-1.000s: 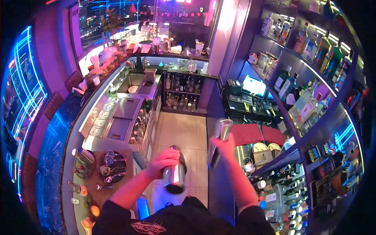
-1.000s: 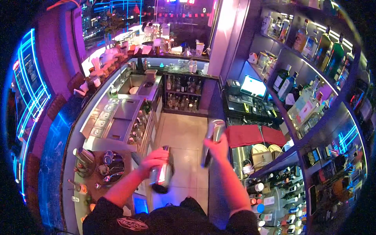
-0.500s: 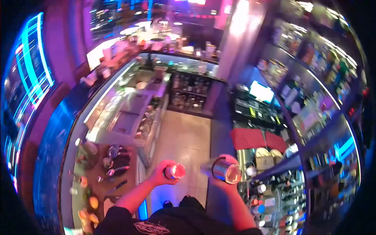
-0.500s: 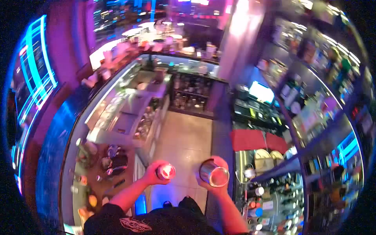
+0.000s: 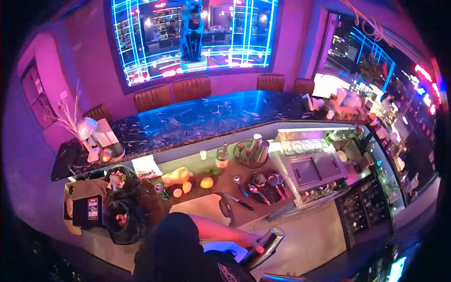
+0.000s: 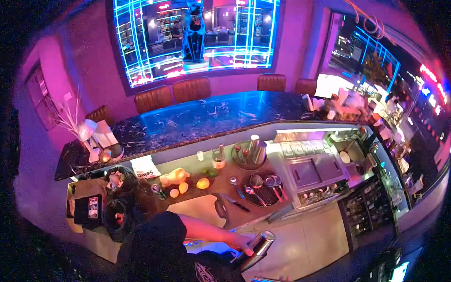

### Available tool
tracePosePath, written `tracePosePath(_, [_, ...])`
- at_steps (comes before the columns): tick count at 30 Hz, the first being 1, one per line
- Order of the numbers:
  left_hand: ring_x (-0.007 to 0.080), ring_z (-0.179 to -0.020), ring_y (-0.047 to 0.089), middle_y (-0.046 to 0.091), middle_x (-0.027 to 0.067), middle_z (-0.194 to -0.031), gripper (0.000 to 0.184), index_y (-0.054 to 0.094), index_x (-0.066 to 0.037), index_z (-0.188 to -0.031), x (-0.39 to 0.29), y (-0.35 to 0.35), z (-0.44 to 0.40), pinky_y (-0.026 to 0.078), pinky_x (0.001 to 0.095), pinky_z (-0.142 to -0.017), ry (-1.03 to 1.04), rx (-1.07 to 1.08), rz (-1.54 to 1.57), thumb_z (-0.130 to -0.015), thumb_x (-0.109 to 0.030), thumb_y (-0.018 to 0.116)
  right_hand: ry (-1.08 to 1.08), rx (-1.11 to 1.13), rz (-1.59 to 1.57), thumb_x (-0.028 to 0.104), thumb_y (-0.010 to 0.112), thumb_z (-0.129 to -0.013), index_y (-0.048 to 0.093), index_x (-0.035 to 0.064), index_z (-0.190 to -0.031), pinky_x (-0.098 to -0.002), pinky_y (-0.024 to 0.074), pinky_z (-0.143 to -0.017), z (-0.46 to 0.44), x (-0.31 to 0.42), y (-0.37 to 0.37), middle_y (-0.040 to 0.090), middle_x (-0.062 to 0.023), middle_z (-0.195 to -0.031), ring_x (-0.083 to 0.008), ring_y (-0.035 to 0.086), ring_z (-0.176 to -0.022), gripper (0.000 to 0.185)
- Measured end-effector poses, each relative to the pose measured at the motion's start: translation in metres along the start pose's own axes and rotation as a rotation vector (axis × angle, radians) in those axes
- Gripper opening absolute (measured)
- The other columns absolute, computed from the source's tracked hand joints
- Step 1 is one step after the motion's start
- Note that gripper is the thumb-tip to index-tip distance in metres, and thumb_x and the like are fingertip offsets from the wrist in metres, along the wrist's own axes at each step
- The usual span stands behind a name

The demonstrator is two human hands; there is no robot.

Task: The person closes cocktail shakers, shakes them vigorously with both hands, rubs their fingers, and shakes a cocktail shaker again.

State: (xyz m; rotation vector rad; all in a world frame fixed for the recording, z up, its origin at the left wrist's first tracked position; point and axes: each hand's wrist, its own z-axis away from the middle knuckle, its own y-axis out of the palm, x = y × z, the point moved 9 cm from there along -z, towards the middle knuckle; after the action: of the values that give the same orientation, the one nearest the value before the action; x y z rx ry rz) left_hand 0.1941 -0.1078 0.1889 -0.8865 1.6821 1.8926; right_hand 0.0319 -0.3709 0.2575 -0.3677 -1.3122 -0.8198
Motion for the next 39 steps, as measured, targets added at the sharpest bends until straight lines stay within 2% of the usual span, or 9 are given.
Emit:
tracePosePath(6, [0.0222, -0.118, 0.061, 0.063, 0.007, -0.128, 0.087, 0.055, -0.009, -0.138, -0.093, 0.145, -0.009, 0.049, 0.0398, -0.102, 0.422, 0.149, -0.654, -0.07, -0.042, 0.096, -0.603, 0.315, 0.72, 0.024, 0.074, -0.093, 0.064, 0.0042, -0.119, -0.0439, 0.056, -0.078, 0.048, 0.058, 0.038, 0.07, -0.0076, -0.104, -0.0198, 0.066, -0.092, 0.034])
tracePosePath(10, [0.0314, -0.11, 0.064, 0.065, 0.0126, -0.121, 0.069, 0.061, -0.011, -0.127, -0.104, 0.215, -0.015, 0.05, 0.0428, -0.098, 0.978, 0.425, -1.108, -0.068, -0.031, 0.09, -0.496, 0.034, 0.676, 0.022, 0.075, -0.093, 0.065, 0.0039, -0.118, -0.0422, 0.0553, -0.075, -0.007, 0.101, -0.033, 0.071, -0.0073, -0.102, -0.0185, 0.066, -0.088, 0.033])
tracePosePath(14, [0.0355, -0.106, 0.064, 0.064, 0.0146, -0.117, 0.069, 0.062, -0.011, -0.123, -0.105, 0.151, -0.092, 0.05, 0.048, -0.094, 1.021, 0.35, -1.598, -0.061, -0.025, 0.088, -0.51, 0.035, 0.706, 0.021, 0.075, -0.093, 0.066, 0.0037, -0.118, -0.0405, 0.0546, -0.072, 0.021, 0.096, -0.036, 0.071, -0.0071, -0.099, -0.0172, 0.065, -0.085, 0.032])
tracePosePath(18, [0.03, -0.106, 0.066, 0.066, 0.0113, -0.116, 0.073, 0.061, -0.011, -0.126, -0.201, 0.148, -0.086, 0.052, 0.044, -0.093, 1.204, -0.287, -1.383, -0.062, -0.028, 0.091, -0.721, 0.354, 0.879, 0.019, 0.075, -0.093, 0.067, 0.0034, -0.118, -0.0389, 0.0538, -0.069, 0.107, 0.046, 0.019, 0.071, -0.0069, -0.097, -0.0159, 0.064, -0.081, 0.031])
tracePosePath(21, [0.0209, -0.11, 0.063, 0.065, 0.0058, -0.122, 0.078, 0.057, -0.008, -0.131, -0.204, 0.146, -0.066, 0.053, 0.0395, -0.096, 0.58, -0.134, -0.308, -0.068, -0.032, 0.098, -0.54, 0.265, 0.859, 0.018, 0.075, -0.093, 0.067, 0.0032, -0.117, -0.0376, 0.0533, -0.066, 0.081, 0.041, -0.01, 0.072, -0.0067, -0.095, -0.015, 0.063, -0.078, 0.03])
tracePosePath(25, [0.0237, -0.102, 0.064, 0.066, 0.0104, -0.112, 0.043, 0.064, -0.007, -0.119, -0.164, 0.26, 0.042, 0.051, 0.0421, -0.09, 0.73, 0.593, -0.762, -0.086, -0.029, 0.081, -0.434, 0.167, 0.883, 0.017, 0.075, -0.093, 0.068, 0.0032, -0.118, -0.0363, 0.0528, -0.065, 0.048, 0.064, -0.062, 0.072, -0.0067, -0.095, -0.0144, 0.063, -0.077, 0.03])
tracePosePath(28, [0.0323, -0.106, 0.065, 0.066, 0.0128, -0.118, 0.023, 0.064, -0.004, -0.117, -0.117, 0.222, 0.046, 0.051, 0.051, -0.09, 1.409, 0.438, -1.727, -0.098, -0.018, 0.064, -0.618, 0.095, 0.912, 0.015, 0.074, -0.093, 0.068, 0.0039, -0.122, -0.0362, 0.0532, -0.069, 0.089, 0.076, -0.015, 0.072, -0.0071, -0.099, -0.0155, 0.063, -0.081, 0.031])
tracePosePath(34, [0.0362, -0.106, 0.064, 0.066, 0.0137, -0.114, 0.024, 0.065, -0.006, -0.119, -0.182, 0.132, 0.0, 0.049, 0.052, -0.093, 0.72, -0.068, -0.451, -0.103, -0.024, 0.06, -1.14, 0.235, 1.125, 0.012, 0.073, -0.094, 0.069, 0.005, -0.127, -0.0362, 0.0538, -0.076, 0.175, 0.057, 0.044, 0.072, -0.008, -0.105, -0.0174, 0.064, -0.088, 0.034])
tracePosePath(39, [0.0374, -0.103, 0.063, 0.065, 0.0145, -0.11, 0.027, 0.065, -0.008, -0.122, -0.119, 0.204, 0.093, 0.048, 0.0521, -0.092, 1.171, 0.658, -1.407, -0.105, -0.028, 0.06, -0.65, -0.154, 0.899, 0.013, 0.072, -0.094, 0.069, 0.0052, -0.126, -0.0371, 0.0537, -0.077, 0.083, 0.128, -0.017, 0.072, -0.0086, -0.106, -0.0182, 0.064, -0.089, 0.033])
